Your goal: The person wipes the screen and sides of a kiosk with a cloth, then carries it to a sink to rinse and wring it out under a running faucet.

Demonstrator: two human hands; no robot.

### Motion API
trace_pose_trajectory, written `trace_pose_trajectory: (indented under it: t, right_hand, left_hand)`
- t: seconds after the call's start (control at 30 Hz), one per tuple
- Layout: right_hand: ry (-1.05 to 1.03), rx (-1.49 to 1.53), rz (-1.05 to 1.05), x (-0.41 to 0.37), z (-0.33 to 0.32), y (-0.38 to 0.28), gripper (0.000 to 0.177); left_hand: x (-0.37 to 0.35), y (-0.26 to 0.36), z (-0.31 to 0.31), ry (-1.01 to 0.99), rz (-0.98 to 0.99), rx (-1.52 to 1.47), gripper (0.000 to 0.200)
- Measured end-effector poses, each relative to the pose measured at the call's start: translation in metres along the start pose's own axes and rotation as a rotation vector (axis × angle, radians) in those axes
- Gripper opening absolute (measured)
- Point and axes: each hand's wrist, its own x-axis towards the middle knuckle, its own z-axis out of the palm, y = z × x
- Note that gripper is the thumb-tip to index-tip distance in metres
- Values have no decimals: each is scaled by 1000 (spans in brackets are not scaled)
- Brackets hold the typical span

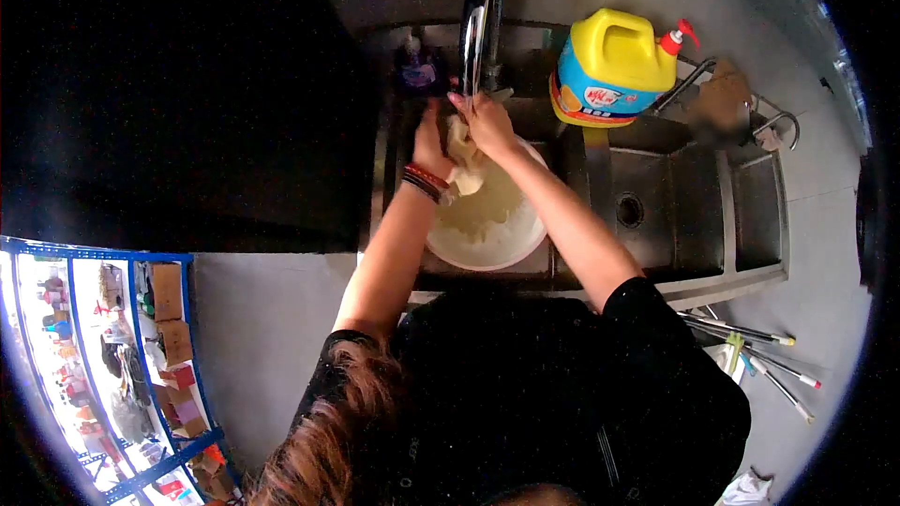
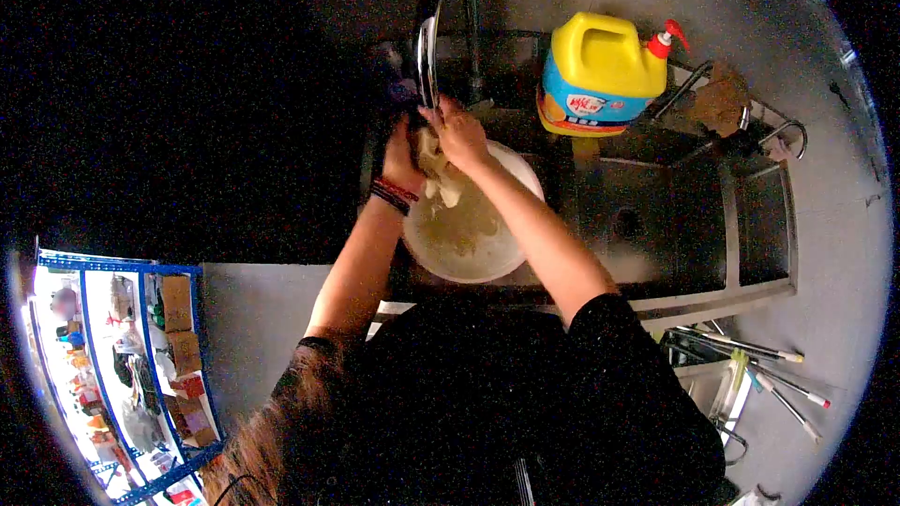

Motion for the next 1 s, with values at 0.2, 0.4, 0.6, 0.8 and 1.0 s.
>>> trace_pose_trajectory:
  t: [0.2, 0.4, 0.6, 0.8, 1.0]
  right_hand:
    - [-68, -13, -416, -22, 7, -4, 44]
    - [-175, -61, -153, -12, 13, 10, 25]
    - [16, 158, 155, -7, 15, 7, 39]
    - [-39, 310, 140, -60, 17, -32, 37]
    - [131, -56, -212, -72, 26, -34, 33]
  left_hand:
    - [-10, 31, -4, -144, -30, 129, 78]
    - [-5, 16, -42, -66, 33, -113, 59]
    - [-40, -20, -31, 271, -336, 160, 52]
    - [36, -75, -83, -109, 185, 81, 67]
    - [21, -60, -49, -202, 157, -164, 51]
